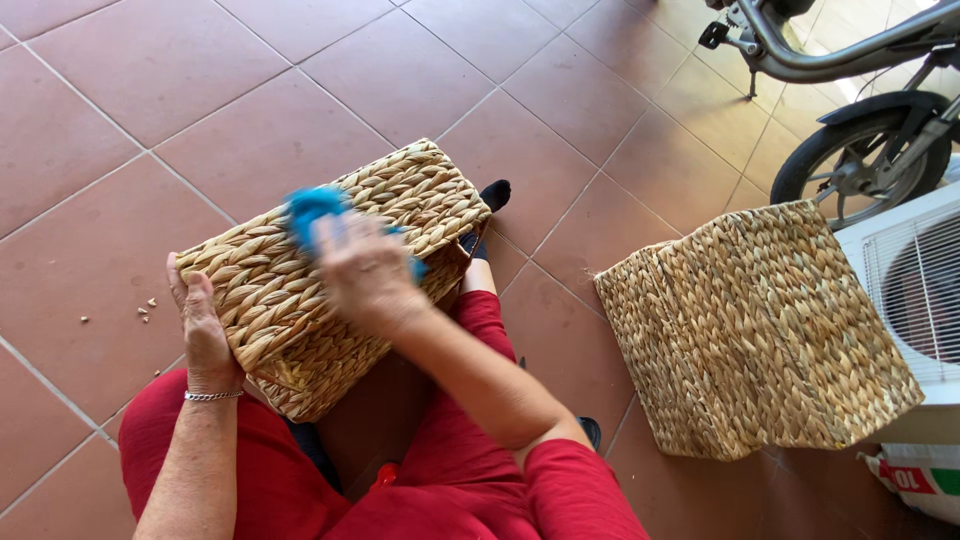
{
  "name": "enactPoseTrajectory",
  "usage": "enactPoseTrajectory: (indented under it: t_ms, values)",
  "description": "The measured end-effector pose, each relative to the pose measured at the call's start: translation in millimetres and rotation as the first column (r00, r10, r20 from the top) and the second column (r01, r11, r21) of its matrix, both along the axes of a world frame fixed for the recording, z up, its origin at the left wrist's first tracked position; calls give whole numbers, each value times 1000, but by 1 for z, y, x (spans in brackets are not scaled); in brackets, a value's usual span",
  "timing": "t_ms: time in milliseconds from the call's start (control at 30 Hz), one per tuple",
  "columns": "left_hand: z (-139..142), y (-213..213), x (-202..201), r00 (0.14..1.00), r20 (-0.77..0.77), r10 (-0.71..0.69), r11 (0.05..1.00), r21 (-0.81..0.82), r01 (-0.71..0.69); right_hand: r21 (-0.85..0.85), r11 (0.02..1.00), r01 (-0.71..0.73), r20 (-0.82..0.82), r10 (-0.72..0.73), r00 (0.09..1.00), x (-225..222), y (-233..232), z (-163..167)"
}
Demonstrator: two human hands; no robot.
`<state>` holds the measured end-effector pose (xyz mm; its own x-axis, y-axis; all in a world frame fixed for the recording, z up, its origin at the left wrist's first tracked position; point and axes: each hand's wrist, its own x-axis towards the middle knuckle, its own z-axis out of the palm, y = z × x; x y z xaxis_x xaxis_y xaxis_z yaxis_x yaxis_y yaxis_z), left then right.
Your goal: The person wipes the exterior and interior surfaces of a woven basket with a blue cloth. They rotate the basket to clean all sides and the inside, then use scissors to trim loose fibers before resuming wiping.
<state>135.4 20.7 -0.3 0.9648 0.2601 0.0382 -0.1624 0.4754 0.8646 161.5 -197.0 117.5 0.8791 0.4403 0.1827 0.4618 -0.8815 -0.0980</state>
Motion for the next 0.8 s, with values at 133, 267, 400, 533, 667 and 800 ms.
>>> enactPoseTrajectory:
  t_ms: [133,267,400,533,667,800]
  values:
    - [8,-2,-4,1000,-19,-8,997,74,10,249,920,-302,256,239,937,-50,62,4]
    - [13,-6,-12,1000,-4,-20,997,74,21,196,936,-291,86,280,956,-16,27,-7]
    - [10,-5,-12,999,29,-29,987,157,24,146,989,13,58,-22,998,45,-65,-5]
    - [-4,-3,-5,1000,0,10,959,283,-10,122,981,151,307,-182,934,79,-118,-11]
    - [-21,-1,3,994,107,35,958,280,-63,30,970,240,178,-241,954,52,-72,-23]
    - [-27,1,6,995,93,-20,998,53,15,105,991,-80,13,79,997,-23,26,-20]
